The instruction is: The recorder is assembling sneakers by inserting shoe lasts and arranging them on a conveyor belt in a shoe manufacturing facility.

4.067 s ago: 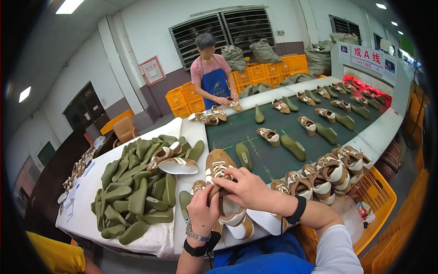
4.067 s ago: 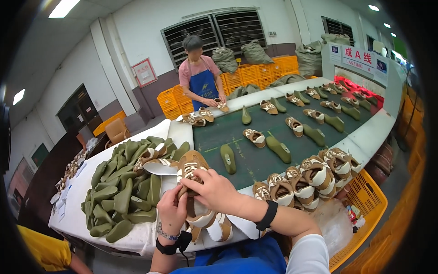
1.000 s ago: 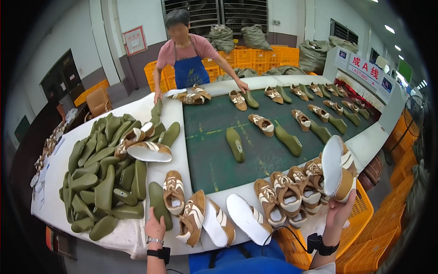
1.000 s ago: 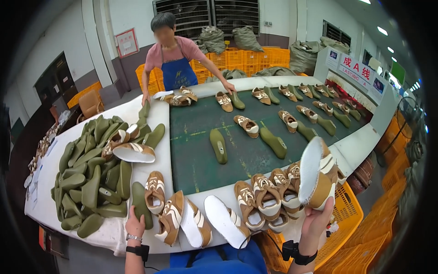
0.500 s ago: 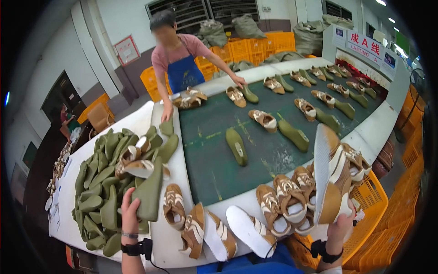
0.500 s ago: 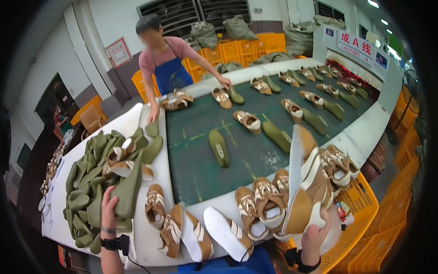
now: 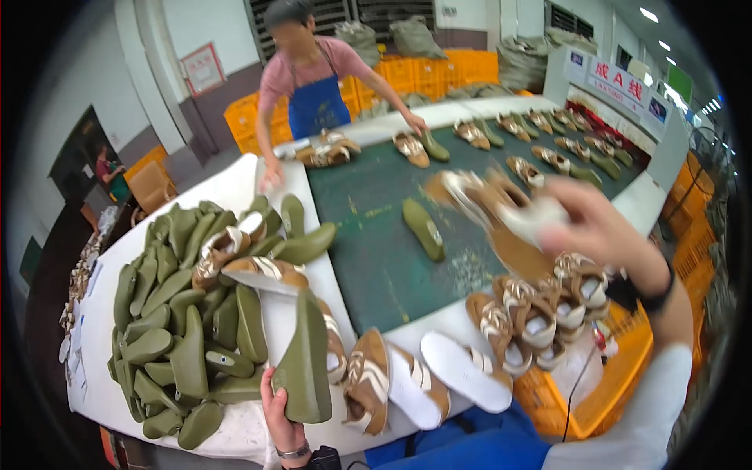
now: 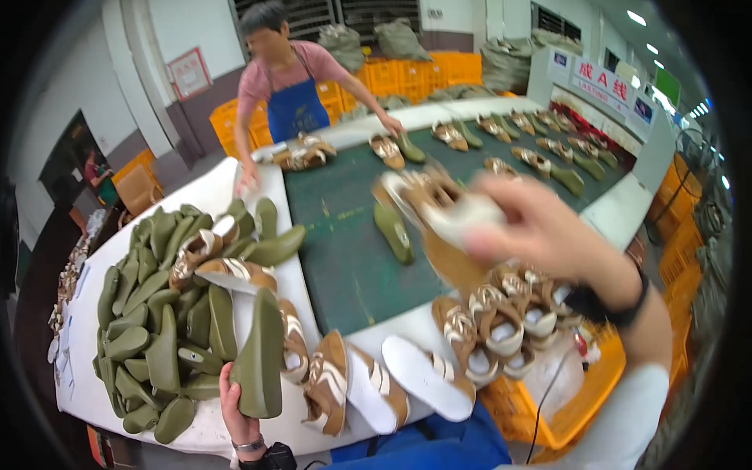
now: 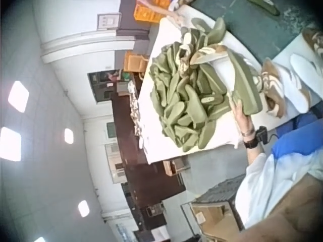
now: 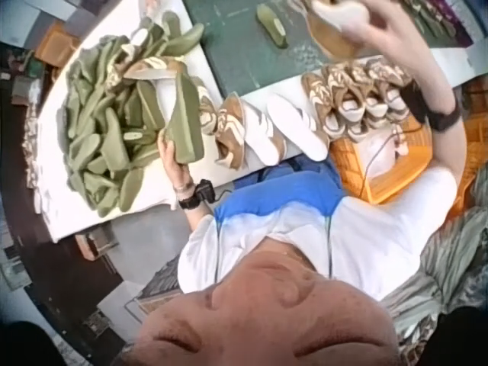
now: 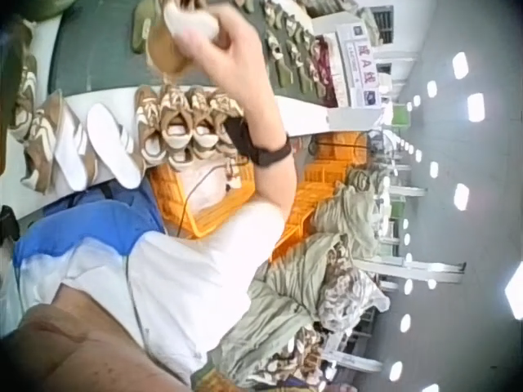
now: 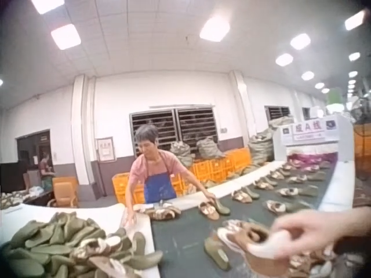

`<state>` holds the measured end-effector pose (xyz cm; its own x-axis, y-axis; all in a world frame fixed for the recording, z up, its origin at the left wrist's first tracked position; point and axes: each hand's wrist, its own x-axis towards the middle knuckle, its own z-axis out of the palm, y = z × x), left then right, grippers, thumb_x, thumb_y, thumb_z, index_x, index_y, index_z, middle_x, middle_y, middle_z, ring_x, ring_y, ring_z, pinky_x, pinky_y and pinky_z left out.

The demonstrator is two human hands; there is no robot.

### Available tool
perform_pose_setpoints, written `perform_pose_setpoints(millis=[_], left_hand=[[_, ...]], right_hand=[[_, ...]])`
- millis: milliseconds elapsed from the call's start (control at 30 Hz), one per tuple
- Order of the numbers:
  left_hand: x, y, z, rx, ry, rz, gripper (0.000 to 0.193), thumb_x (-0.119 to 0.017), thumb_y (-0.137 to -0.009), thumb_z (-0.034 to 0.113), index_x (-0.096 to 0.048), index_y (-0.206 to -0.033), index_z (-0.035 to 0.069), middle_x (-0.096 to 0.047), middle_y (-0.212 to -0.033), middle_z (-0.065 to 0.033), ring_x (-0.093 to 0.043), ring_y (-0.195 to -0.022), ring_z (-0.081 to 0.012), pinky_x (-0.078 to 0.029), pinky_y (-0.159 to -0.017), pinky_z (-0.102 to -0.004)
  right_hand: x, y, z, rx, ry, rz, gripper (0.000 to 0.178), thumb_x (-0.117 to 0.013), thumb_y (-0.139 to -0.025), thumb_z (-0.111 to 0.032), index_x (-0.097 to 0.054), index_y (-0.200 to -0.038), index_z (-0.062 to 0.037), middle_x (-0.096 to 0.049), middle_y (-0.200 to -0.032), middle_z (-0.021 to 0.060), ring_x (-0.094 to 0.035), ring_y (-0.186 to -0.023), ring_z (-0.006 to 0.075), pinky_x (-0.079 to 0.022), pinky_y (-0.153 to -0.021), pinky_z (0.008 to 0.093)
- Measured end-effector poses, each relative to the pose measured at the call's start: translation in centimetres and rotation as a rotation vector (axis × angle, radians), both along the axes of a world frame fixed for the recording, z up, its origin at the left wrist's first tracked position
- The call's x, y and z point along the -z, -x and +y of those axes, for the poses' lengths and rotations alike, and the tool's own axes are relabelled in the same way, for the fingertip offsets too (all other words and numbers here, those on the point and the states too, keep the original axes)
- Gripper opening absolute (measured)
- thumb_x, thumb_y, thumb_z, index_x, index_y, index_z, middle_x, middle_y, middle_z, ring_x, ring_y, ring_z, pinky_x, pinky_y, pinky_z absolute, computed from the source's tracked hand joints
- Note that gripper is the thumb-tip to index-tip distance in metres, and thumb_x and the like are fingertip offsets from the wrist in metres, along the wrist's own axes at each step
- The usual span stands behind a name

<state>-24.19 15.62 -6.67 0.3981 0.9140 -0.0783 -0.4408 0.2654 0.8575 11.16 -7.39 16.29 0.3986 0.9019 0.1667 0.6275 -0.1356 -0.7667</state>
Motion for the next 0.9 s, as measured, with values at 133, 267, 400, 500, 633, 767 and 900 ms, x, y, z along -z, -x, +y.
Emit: perform_pose_setpoints(millis=[133, 267, 400, 500, 633, 767, 900], left_hand=[[0.4, 3.6, -0.5, -0.08, -0.073, 0.097, 0.053, -0.045, -0.085, 0.01, -0.031, -0.136, 0.004, -0.046, -0.127, -0.0153, -0.054, -0.106, -0.0247, -0.045, -0.092, -0.0339], [0.4, 5.2, -0.4, -0.177, -0.093, 0.236, 0.043, -0.053, -0.087, 0.011, -0.045, -0.128, 0.002, -0.052, -0.119, -0.0172, -0.054, -0.103, -0.0283, -0.045, -0.086, -0.0377], [0.8, 7.9, -1.5, -0.227, -0.044, 0.467, 0.054, -0.05, -0.087, 0.015, -0.033, -0.138, 0.003, -0.043, -0.129, -0.0172, -0.047, -0.113, -0.0279, -0.039, -0.096, -0.0379], [0.7, 8.2, -2.2, -0.277, -0.113, 0.63, 0.052, -0.051, -0.088, 0.016, -0.037, -0.136, 0.002, -0.045, -0.127, -0.0186, -0.047, -0.111, -0.0288, -0.038, -0.096, -0.0374], [-0.3, 7.3, -2.6, -0.225, -0.281, 1.055, 0.047, -0.052, -0.088, 0.015, -0.043, -0.132, 0.0, -0.049, -0.123, -0.0221, -0.049, -0.108, -0.0298, -0.04, -0.092, -0.0357], [1.1, 6.3, -3.3, -0.153, -0.404, 1.158, 0.049, -0.058, -0.085, 0.01, -0.044, -0.132, 0.003, -0.057, -0.116, -0.0228, -0.058, -0.096, -0.0306, -0.045, -0.085, -0.0348], [3.5, 5.2, -3.8, 0.068, -0.74, 1.564, 0.051, -0.056, -0.086, 0.025, -0.044, -0.134, 0.012, -0.063, -0.098, -0.0263, -0.062, -0.08, -0.0399, -0.05, -0.069, -0.044]], right_hand=[[4.9, -5.7, 15.1, 0.054, 0.161, -0.232, 0.044, -0.067, -0.079, -0.034, -0.059, -0.107, -0.0012, -0.063, -0.093, 0.0115, -0.063, -0.078, 0.02, -0.05, -0.071, 0.0319], [20.0, -12.2, 25.7, 0.065, 0.273, -0.444, 0.048, -0.07, -0.073, -0.037, -0.061, -0.11, -0.0079, -0.066, -0.098, 0.015, -0.064, -0.089, 0.0305, -0.05, -0.08, 0.0381], [33.9, -8.5, 31.8, 0.255, 0.434, -0.307, 0.031, -0.067, -0.074, -0.027, -0.064, -0.099, -0.0082, -0.063, -0.101, 0.0174, -0.061, -0.095, 0.0344, -0.049, -0.082, 0.0418], [37.5, -7.8, 31.9, 0.266, 0.36, -0.367, 0.037, -0.066, -0.075, -0.019, -0.058, -0.112, -0.0136, -0.059, -0.109, 0.0152, -0.058, -0.101, 0.0356, -0.048, -0.084, 0.0426], [34.4, -8.3, 29.9, 0.251, 0.184, -0.416, 0.045, -0.064, -0.075, -0.011, -0.057, -0.119, -0.0165, -0.06, -0.11, 0.0146, -0.058, -0.101, 0.0345, -0.048, -0.082, 0.042], [23.5, -5.6, 25.3, -0.161, 0.661, -0.512, 0.04, -0.06, -0.078, -0.012, -0.059, -0.118, -0.0153, -0.063, -0.105, 0.0165, -0.059, -0.101, 0.0317, -0.048, -0.081, 0.0412], [16.7, -3.7, 16.1, -0.499, 0.532, -0.531, 0.04, -0.059, -0.081, -0.015, -0.056, -0.12, -0.0099, -0.063, -0.102, 0.0163, -0.061, -0.093, 0.0332, -0.049, -0.078, 0.0412]])
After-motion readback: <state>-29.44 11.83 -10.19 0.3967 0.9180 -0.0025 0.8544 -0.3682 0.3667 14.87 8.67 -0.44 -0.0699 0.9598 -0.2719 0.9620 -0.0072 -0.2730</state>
